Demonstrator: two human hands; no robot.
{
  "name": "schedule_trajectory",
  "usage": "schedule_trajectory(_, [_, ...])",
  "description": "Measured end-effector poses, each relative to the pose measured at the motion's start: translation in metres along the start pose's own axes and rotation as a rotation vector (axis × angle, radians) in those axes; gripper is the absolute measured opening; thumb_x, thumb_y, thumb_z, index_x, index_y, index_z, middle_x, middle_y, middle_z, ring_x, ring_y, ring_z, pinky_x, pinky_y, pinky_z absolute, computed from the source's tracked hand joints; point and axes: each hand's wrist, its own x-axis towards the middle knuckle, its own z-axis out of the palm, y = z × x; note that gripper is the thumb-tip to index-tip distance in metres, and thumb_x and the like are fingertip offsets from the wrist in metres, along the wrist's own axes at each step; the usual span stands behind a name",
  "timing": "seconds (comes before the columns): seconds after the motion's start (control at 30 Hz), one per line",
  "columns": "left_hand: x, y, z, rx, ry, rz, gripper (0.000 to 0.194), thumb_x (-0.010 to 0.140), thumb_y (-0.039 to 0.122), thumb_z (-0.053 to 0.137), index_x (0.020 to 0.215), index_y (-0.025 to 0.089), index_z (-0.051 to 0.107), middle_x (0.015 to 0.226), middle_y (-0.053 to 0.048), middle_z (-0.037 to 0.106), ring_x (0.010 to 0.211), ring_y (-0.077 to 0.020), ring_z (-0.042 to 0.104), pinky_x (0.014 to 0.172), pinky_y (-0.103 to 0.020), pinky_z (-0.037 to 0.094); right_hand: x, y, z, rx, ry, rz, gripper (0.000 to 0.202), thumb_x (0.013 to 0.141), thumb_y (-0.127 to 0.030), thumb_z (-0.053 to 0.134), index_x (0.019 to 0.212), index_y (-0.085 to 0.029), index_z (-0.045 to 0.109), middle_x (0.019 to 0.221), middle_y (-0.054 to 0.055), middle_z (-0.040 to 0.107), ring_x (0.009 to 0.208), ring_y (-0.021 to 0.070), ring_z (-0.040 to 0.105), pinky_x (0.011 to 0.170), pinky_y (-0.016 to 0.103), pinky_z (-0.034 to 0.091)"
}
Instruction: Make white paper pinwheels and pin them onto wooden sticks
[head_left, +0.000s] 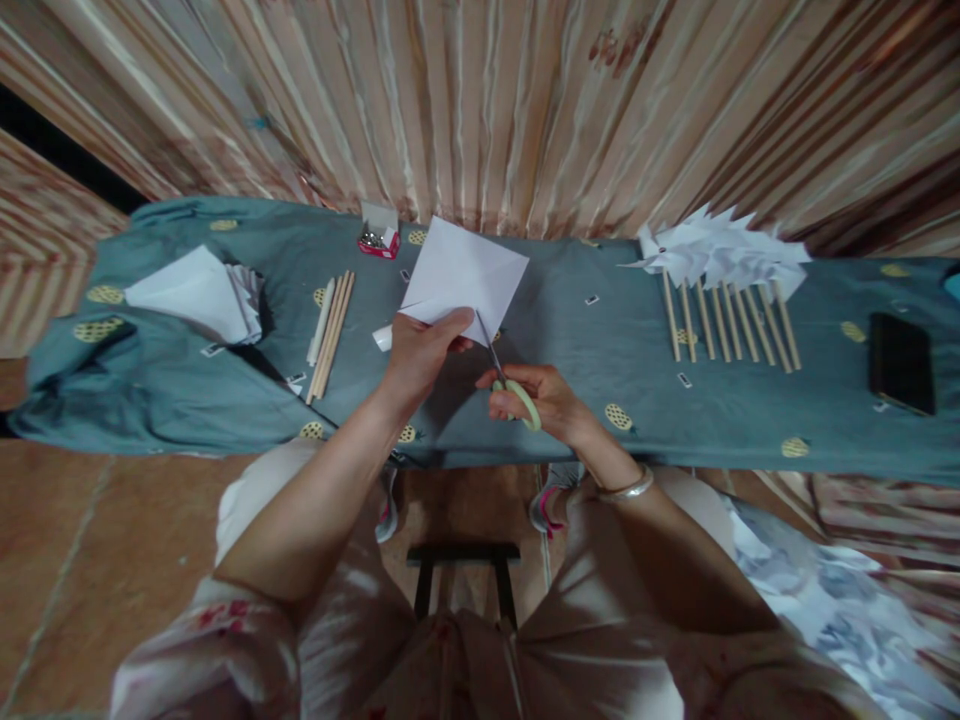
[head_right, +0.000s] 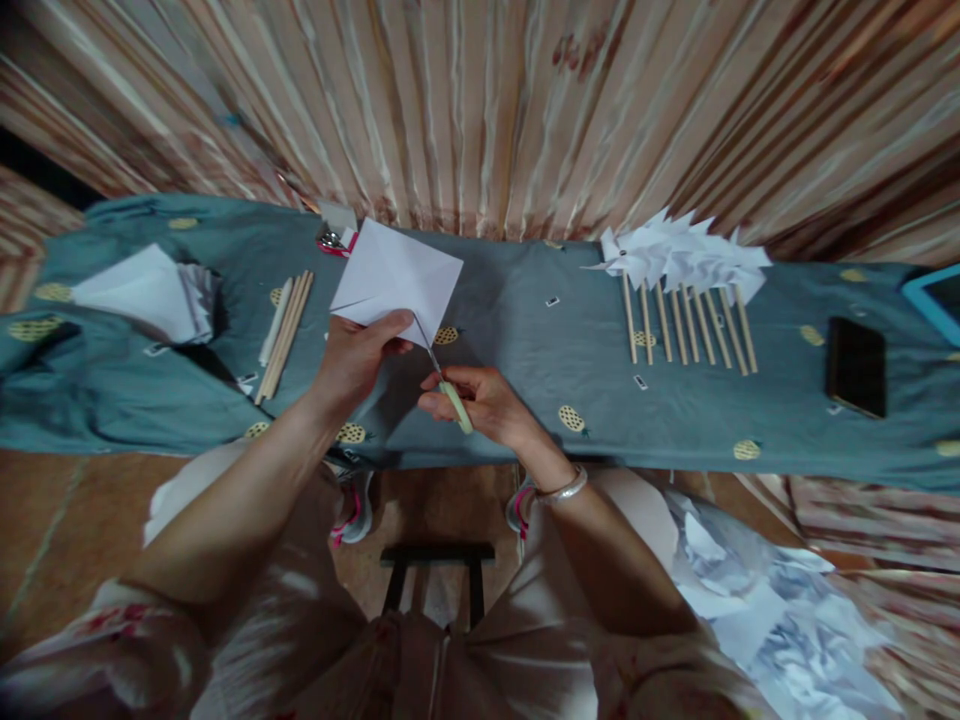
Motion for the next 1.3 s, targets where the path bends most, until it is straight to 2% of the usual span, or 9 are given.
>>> schedule_trajectory(0.13, [-0.0001, 0.0004, -0.0002, -0.022, -0.007, 0.001, 0.021, 0.06, 0.03, 0.081, 0.069, 0.016, 0.07, 0.062, 0.002, 0.067, 0.049, -0.0097, 0.057, 0.047, -0.021, 0.047, 0.001, 0.0012, -0.0002, 0.008, -0.007, -0.004, 0.05, 0.059, -0.055, 0.085, 0.087, -0.017, 0.069, 0.062, -0.004, 0.064, 0.055, 0.0088, 0.059, 0.058, 0.022, 0.051])
schedule_trajectory(0.33, [0.0002, 0.0007, -0.0021, -0.021, -0.022, -0.003, 0.022, 0.06, 0.031, 0.083, 0.067, 0.015, 0.069, 0.06, 0.001, 0.067, 0.049, -0.0104, 0.058, 0.047, -0.021, 0.048, 0.0014, 0.0018, 0.0011, 0.043, -0.004, 0.022, 0.051, 0.055, -0.055, 0.087, 0.085, -0.017, 0.07, 0.061, -0.004, 0.064, 0.056, 0.0085, 0.06, 0.057, 0.021, 0.051])
schedule_trajectory(0.5, [0.002, 0.0004, -0.0025, -0.041, -0.017, -0.015, 0.018, 0.06, 0.028, 0.081, 0.069, 0.016, 0.071, 0.064, 0.0, 0.07, 0.048, -0.0101, 0.057, 0.046, -0.021, 0.047, 0.0029, 0.0021, 0.0009, 0.038, 0.002, 0.012, 0.048, 0.052, -0.049, 0.09, 0.081, -0.016, 0.07, 0.059, -0.004, 0.064, 0.054, 0.0086, 0.061, 0.053, 0.019, 0.048])
schedule_trajectory(0.77, [0.002, 0.0033, -0.0021, -0.034, -0.007, -0.038, 0.019, 0.058, 0.029, 0.081, 0.062, 0.015, 0.068, 0.056, 0.002, 0.066, 0.043, -0.0092, 0.055, 0.045, -0.02, 0.044, 0.0032, 0.0065, -0.001, 0.012, -0.017, -0.04, 0.043, 0.061, -0.047, 0.086, 0.087, -0.017, 0.071, 0.06, -0.003, 0.065, 0.054, 0.0094, 0.061, 0.053, 0.021, 0.049])
schedule_trajectory(1.03, [0.0026, 0.0033, -0.0022, -0.038, -0.004, -0.033, 0.02, 0.057, 0.029, 0.082, 0.064, 0.015, 0.069, 0.057, 0.001, 0.067, 0.044, -0.0096, 0.056, 0.045, -0.02, 0.046, 0.0042, 0.0068, 0.0013, 0.054, 0.03, -0.003, 0.048, 0.051, -0.045, 0.091, 0.085, -0.017, 0.073, 0.058, -0.005, 0.064, 0.052, 0.0089, 0.06, 0.051, 0.02, 0.048])
schedule_trajectory(1.3, [0.0035, 0.0028, -0.0028, -0.033, -0.008, -0.024, 0.02, 0.057, 0.03, 0.082, 0.065, 0.015, 0.071, 0.059, 0.0, 0.069, 0.048, -0.0107, 0.059, 0.048, -0.021, 0.049, 0.0045, 0.0049, 0.0016, 0.082, 0.03, 0.005, 0.045, 0.05, -0.042, 0.092, 0.082, -0.017, 0.073, 0.058, -0.005, 0.064, 0.052, 0.0083, 0.058, 0.051, 0.02, 0.047])
